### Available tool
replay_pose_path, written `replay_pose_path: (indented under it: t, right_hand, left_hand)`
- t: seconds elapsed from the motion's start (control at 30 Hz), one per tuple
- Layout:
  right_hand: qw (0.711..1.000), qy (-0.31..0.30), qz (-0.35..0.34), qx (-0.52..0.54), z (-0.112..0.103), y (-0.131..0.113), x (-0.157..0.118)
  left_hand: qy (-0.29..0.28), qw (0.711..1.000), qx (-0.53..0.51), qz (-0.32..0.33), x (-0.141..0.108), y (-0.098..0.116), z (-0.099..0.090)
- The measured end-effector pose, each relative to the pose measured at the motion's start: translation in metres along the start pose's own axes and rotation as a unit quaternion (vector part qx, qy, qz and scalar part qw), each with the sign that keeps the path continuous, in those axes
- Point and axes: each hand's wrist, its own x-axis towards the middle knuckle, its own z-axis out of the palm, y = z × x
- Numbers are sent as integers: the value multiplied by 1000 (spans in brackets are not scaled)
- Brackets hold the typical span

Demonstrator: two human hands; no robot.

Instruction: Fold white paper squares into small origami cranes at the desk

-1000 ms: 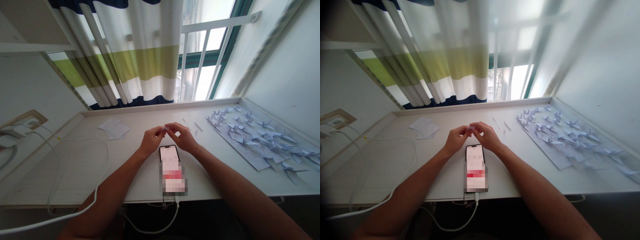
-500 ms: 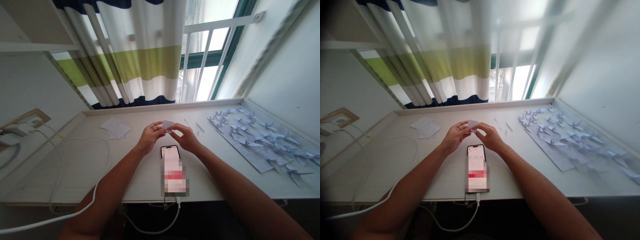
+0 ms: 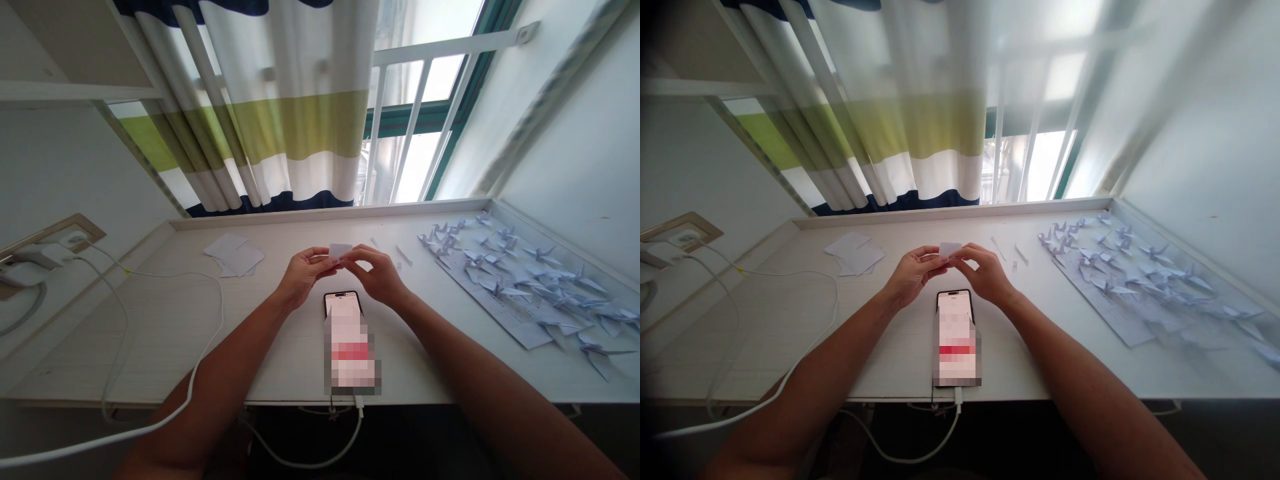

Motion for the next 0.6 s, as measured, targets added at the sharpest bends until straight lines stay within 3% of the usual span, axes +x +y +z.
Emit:
replay_pose_path:
  t: [0.37,0.6]
  right_hand:
    - [982,95,108,124,8,3,2]
    - [970,101,132,178,8,-1,3]
  left_hand:
    - [-20,998,37,38,-2,-3,6]
    - [-28,996,73,41,-4,-3,8]
